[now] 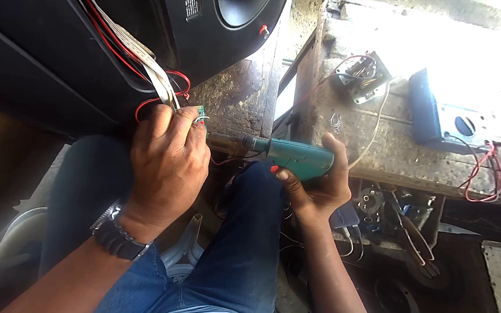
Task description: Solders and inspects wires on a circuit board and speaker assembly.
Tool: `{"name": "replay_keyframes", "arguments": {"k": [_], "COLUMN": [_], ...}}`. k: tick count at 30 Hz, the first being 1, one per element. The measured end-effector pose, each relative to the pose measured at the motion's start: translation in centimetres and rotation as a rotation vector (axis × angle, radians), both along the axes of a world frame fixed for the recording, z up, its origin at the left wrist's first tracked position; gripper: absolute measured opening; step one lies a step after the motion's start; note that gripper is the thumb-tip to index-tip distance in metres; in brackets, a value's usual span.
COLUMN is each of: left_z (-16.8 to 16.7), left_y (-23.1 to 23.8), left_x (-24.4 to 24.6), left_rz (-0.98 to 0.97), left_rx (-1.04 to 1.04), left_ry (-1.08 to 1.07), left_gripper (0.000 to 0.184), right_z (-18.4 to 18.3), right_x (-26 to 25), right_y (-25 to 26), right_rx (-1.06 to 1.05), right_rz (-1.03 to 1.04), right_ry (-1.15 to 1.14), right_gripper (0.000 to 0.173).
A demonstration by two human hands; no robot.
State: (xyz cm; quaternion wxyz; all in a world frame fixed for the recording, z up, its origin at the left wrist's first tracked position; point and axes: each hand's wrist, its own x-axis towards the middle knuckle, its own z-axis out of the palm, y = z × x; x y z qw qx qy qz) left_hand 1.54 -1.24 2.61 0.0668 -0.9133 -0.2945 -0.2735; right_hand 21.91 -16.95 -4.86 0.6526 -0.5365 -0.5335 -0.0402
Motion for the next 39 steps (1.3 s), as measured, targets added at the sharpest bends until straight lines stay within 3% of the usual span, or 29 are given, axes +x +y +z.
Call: {"name": "replay_keyframes", "arguments": {"k": [23,39], "left_z": [0.11,-0.16], "left_y": [0.04,0.34], "left_x": [-0.14,-0.53], "left_rz": [-0.007,-0.039], "left_rx": [-0.003,-0.013], "left_ry": [0.009,-0.031], "left_gripper": [0.022,0.022], "right_z": [0.01,-0.09], "right_x": [-0.32,-0.28], "right_y": [-0.11,-0.15], "right_rx": [0.026,0.011], "right_rz": [0.039,0.027], "right_ry": [0.150,0.111], "right_gripper": [0.079,0.077]}}
